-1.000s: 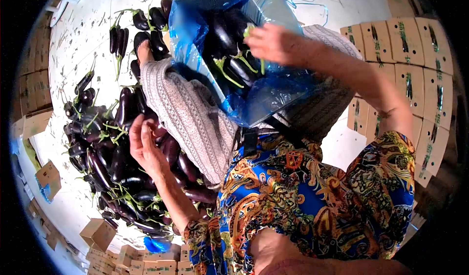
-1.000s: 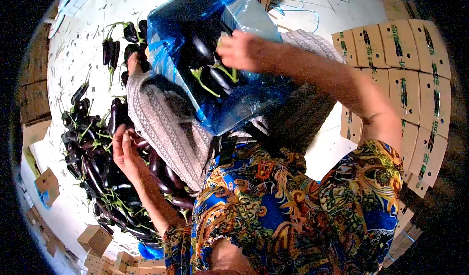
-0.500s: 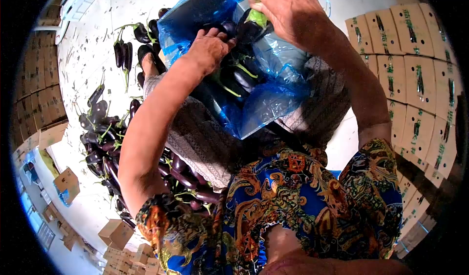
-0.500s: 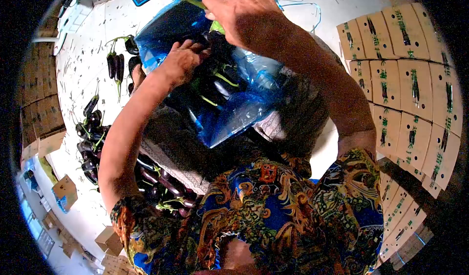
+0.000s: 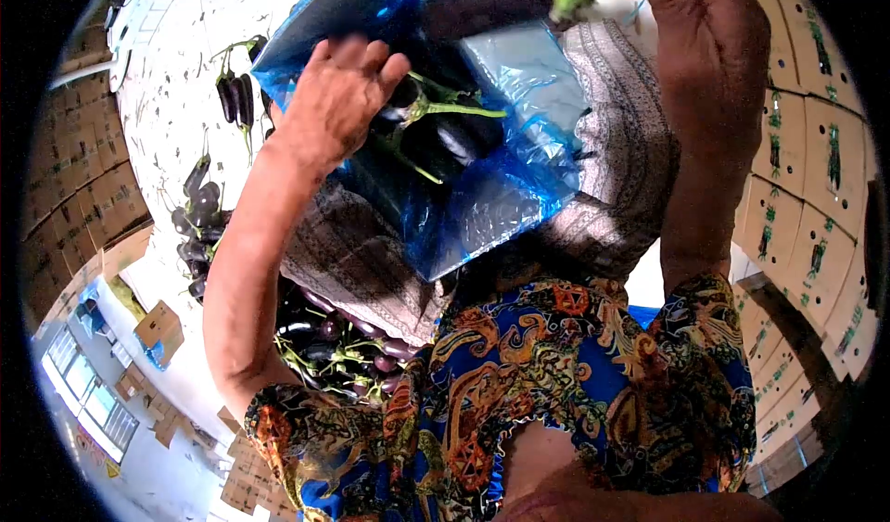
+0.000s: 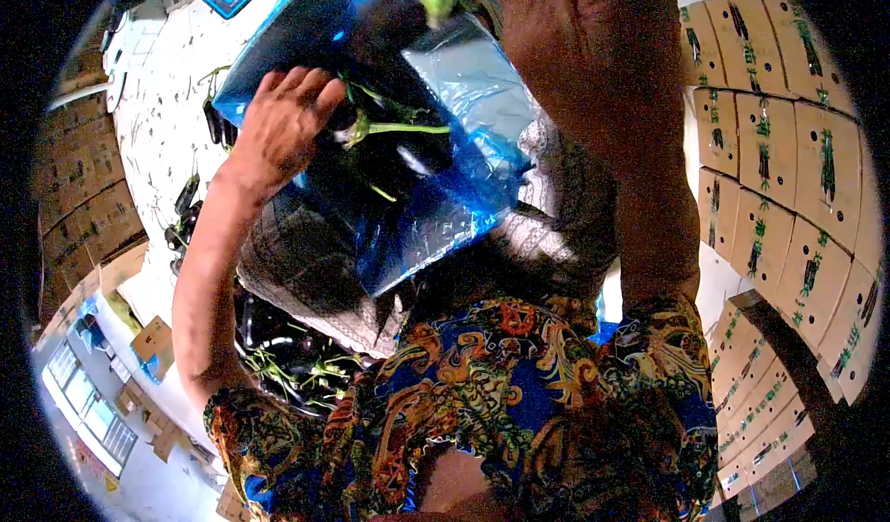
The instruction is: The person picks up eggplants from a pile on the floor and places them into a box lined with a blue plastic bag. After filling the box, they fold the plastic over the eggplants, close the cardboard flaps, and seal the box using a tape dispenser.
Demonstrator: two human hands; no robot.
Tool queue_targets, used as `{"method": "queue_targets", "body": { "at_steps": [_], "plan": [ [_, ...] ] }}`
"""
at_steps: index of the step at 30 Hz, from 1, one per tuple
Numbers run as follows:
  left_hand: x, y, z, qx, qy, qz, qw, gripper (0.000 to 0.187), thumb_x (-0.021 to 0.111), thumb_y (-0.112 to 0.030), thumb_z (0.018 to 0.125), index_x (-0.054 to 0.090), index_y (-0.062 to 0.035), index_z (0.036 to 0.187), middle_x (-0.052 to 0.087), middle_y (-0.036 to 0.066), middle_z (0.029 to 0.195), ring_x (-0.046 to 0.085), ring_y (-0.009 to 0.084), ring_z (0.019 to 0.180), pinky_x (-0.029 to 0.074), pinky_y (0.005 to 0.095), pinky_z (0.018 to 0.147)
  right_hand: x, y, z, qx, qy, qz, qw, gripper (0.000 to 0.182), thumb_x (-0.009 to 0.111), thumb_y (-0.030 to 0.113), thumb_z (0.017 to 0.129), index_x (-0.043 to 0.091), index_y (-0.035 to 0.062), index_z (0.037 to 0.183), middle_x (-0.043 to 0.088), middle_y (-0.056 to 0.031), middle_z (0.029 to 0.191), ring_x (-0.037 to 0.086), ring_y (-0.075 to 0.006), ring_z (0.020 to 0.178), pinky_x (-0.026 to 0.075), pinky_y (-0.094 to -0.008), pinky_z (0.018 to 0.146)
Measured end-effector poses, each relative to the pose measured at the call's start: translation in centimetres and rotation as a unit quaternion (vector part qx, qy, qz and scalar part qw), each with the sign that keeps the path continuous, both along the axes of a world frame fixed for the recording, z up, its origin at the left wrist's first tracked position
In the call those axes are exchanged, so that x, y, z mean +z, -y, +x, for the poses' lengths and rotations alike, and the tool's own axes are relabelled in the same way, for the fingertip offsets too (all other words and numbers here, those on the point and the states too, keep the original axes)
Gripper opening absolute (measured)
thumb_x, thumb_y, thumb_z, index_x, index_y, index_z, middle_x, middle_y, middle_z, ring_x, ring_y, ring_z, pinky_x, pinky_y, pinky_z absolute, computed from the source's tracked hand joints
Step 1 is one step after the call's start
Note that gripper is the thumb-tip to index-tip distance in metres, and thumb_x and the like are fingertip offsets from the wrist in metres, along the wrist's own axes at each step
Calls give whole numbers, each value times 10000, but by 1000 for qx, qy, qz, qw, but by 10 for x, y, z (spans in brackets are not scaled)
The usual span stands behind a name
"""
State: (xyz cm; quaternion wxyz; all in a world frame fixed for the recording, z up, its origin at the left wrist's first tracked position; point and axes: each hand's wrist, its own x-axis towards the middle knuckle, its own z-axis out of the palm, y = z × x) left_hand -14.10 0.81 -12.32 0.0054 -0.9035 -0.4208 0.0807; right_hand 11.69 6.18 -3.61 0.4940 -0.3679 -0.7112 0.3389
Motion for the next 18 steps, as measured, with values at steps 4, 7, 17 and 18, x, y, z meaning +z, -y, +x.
{"method": "queue_targets", "body": {
  "at_steps": [4, 7, 17, 18],
  "plan": [
    [51, 24, -12, 143, 163, -77, 973, 506, 699, 9, 627, 536, -93, 1095, 571, 92, 1013, 575, 283, 1023, 448, 377, 867, -10, -5, -5, -40, -18, 233, 971, 175, 493, 134, 978, 539, -34, 999, 605, -122, 810, 592, -157, 717, 499, -290, 612],
    [67, 45, -14, 263, 339, -131, 894, 566, 727, 49, 615, 565, -67, 1144, 577, 123, 1089, 577, 271, 1058, 444, 336, 921, 2, -5, 0, 2, -17, 120, 993, 178, 492, 140, 980, 538, -31, 994, 602, -115, 802, 588, -152, 707, 493, -287, 613],
    [8, 81, 29, 442, 697, -348, 444, 719, 747, 32, 622, 469, -64, 1277, 548, 96, 1246, 498, 224, 1178, 401, 344, 1012, -21, -8, 8, 34, -55, 159, 985, 195, 482, 174, 990, 513, -18, 993, 598, -121, 856, 581, -162, 768, 472, -294, 674],
    [0, 80, 40, 430, 738, -363, 372, 723, 743, 55, 635, 458, -76, 1287, 536, 88, 1246, 499, 221, 1175, 418, 335, 994, -12, 0, 6, 36, -62, 141, 987, 190, 483, 172, 990, 514, -16, 993, 600, -122, 861, 581, -163, 768, 472, -297, 678]
  ]
}}
